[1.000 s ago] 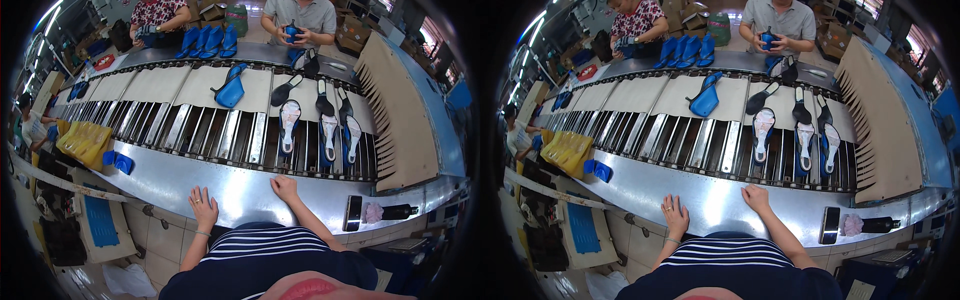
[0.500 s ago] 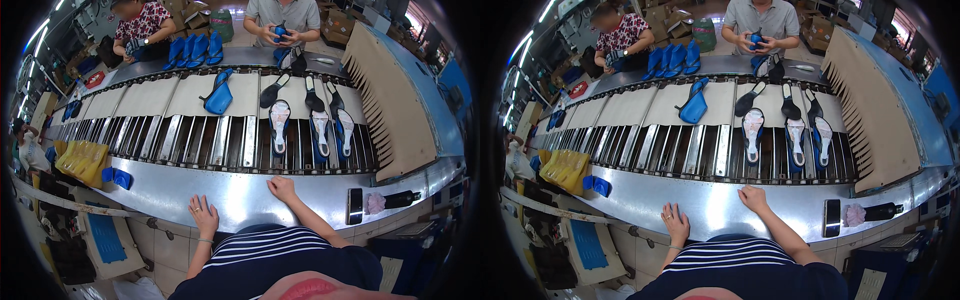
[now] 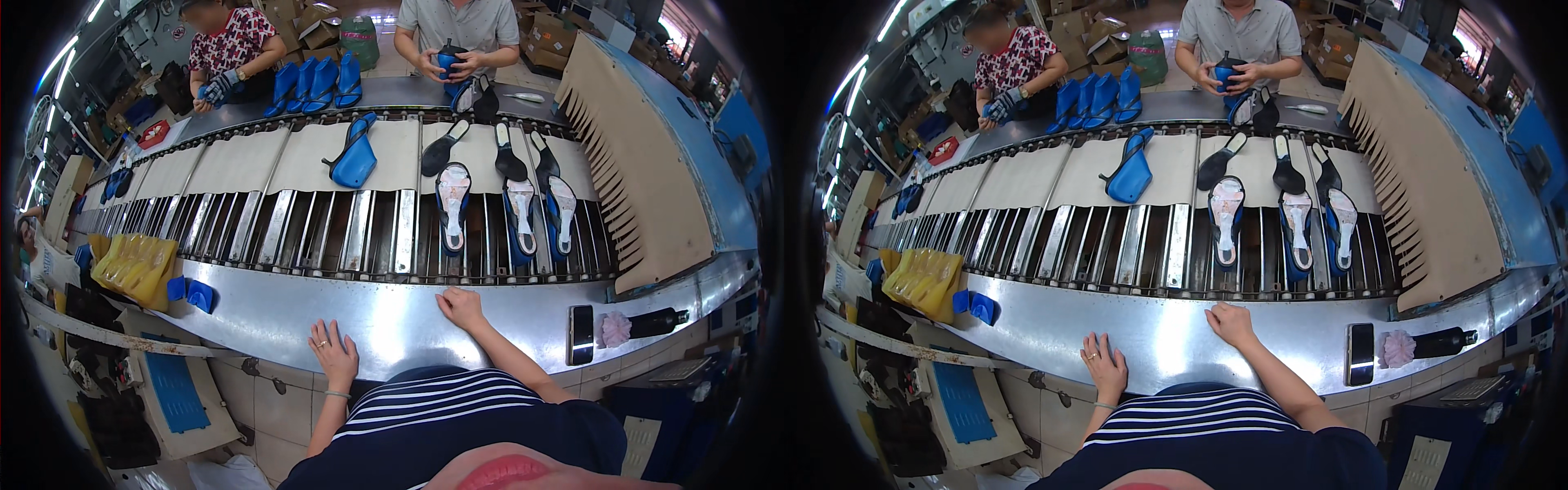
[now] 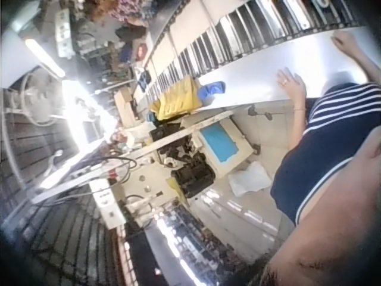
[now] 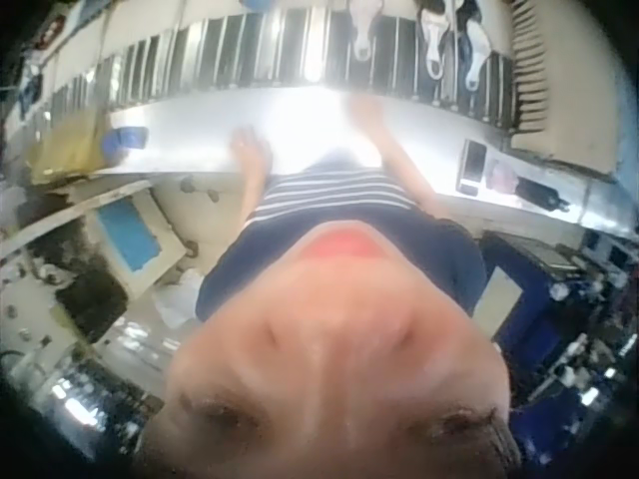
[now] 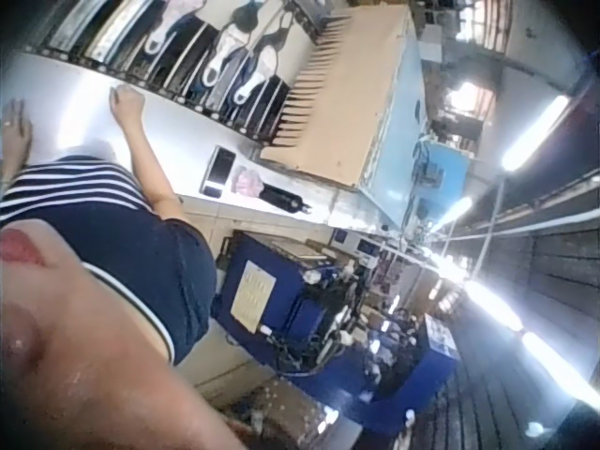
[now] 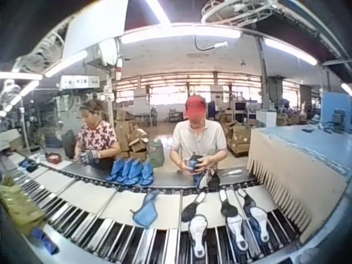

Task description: Manually assemble shoe components on a production line conveyor.

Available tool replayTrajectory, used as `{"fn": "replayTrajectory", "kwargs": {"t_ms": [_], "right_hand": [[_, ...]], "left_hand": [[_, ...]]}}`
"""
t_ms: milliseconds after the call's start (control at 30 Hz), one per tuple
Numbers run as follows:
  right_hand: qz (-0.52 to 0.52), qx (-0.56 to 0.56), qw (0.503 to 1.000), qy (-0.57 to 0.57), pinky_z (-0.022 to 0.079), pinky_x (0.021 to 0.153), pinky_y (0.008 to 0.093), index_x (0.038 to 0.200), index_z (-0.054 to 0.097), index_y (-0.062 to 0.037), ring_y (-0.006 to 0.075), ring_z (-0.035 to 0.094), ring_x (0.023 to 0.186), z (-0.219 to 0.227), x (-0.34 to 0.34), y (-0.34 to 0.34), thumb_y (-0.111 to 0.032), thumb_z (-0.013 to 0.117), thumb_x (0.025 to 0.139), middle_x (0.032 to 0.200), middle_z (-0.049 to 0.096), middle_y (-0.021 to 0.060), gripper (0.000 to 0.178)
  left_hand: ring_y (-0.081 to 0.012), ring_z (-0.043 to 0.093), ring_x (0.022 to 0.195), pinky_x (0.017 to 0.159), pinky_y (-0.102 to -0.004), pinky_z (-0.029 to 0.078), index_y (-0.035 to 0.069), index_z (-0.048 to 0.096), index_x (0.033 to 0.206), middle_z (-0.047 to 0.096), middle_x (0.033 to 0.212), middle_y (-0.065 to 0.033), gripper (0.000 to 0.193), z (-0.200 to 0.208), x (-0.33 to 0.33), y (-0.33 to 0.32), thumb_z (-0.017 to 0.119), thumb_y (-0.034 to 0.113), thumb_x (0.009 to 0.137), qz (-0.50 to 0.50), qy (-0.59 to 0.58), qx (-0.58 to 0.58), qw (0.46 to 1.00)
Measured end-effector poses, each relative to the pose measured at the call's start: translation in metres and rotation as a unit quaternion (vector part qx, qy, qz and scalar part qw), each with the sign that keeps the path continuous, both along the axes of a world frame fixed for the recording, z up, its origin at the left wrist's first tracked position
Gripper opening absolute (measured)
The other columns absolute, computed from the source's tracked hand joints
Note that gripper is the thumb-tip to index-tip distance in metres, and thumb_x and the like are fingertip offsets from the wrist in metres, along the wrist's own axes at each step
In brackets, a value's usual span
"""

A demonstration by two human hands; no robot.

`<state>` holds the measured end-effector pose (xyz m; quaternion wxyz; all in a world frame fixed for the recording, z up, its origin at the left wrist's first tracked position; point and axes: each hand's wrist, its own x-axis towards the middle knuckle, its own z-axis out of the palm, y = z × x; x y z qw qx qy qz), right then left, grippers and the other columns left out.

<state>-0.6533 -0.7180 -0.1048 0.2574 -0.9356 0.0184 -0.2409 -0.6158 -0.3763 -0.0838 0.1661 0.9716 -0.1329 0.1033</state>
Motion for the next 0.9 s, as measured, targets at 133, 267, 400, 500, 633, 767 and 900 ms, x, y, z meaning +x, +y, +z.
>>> {"fn": "replayTrajectory", "kwargs": {"t_ms": [133,267,400,500,633,767,900], "right_hand": [[0.001,0.002,1.000,0.001,0.050,0.050,0.0403,0.067,0.061,-0.0085,0.0285,0.064,0.057,0.0000,-0.0004,-0.0008,-0.025,0.072,0.090,0.069,0.061,0.0067,0.030],[0.002,0.005,1.000,-0.004,0.050,0.050,0.0402,0.067,0.060,-0.0084,0.0285,0.063,0.056,-0.0015,-0.0011,-0.0025,-0.024,0.071,0.090,0.069,0.060,0.0070,0.030],[0.004,-0.002,1.000,0.003,0.050,0.050,0.0400,0.067,0.060,-0.0087,0.0283,0.063,0.056,-0.0012,-0.0018,-0.0042,-0.024,0.071,0.090,0.068,0.060,0.0070,0.030],[0.004,0.000,1.000,0.003,0.049,0.050,0.0400,0.067,0.060,-0.0088,0.0282,0.063,0.056,-0.0015,-0.0027,-0.0051,-0.024,0.071,0.090,0.068,0.060,0.0069,0.030],[0.003,-0.002,1.000,-0.005,0.049,0.049,0.0400,0.067,0.060,-0.0092,0.0282,0.062,0.055,-0.0038,-0.0025,-0.0065,-0.024,0.071,0.090,0.068,0.060,0.0068,0.030],[0.002,-0.004,1.000,-0.012,0.049,0.049,0.0402,0.067,0.059,-0.0094,0.0283,0.062,0.055,-0.0033,-0.0031,-0.0074,-0.024,0.072,0.090,0.068,0.059,0.0068,0.030],[0.003,-0.004,1.000,-0.010,0.049,0.049,0.0406,0.067,0.058,-0.0093,0.0283,0.062,0.055,-0.0045,-0.0038,-0.0093,-0.024,0.072,0.090,0.068,0.059,0.0066,0.030]], "left_hand": [[-0.0468,0.030,0.146,0.119,-0.0629,0.020,0.002,0.052,0.140,0.040,0.152,-0.0274,0.051,0.0010,-0.0007,-0.0011,0.060,0.021,0.093,0.000,0.000,0.001,1.000],[-0.0468,0.030,0.146,0.119,-0.0629,0.020,0.002,0.052,0.140,0.039,0.152,-0.0276,0.051,0.0007,-0.0011,-0.0028,0.059,0.021,0.093,-0.002,-0.001,0.003,1.000],[-0.0469,0.030,0.146,0.119,-0.0628,0.020,0.002,0.052,0.140,0.039,0.152,-0.0276,0.051,0.0009,-0.0022,-0.0041,0.059,0.021,0.093,0.000,0.001,0.002,1.000],[-0.0469,0.030,0.146,0.119,-0.0627,0.019,0.002,0.052,0.140,0.039,0.152,-0.0276,0.051,0.0001,-0.0027,-0.0049,0.059,0.021,0.093,-0.001,0.000,0.003,1.000],[-0.0467,0.030,0.146,0.119,-0.0626,0.019,0.002,0.052,0.141,0.039,0.153,-0.0275,0.052,-0.0010,-0.0033,-0.0061,0.059,0.021,0.093,-0.002,-0.002,0.004,1.000],[-0.0467,0.030,0.146,0.120,-0.0626,0.019,0.003,0.051,0.141,0.038,0.153,-0.0273,0.052,-0.0018,-0.0041,-0.0074,0.059,0.021,0.093,-0.001,-0.001,0.002,1.000],[-0.0467,0.030,0.146,0.120,-0.0625,0.019,0.003,0.051,0.141,0.038,0.153,-0.0272,0.052,-0.0019,-0.0048,-0.0092,0.060,0.021,0.093,0.000,-0.002,0.004,1.000]]}}
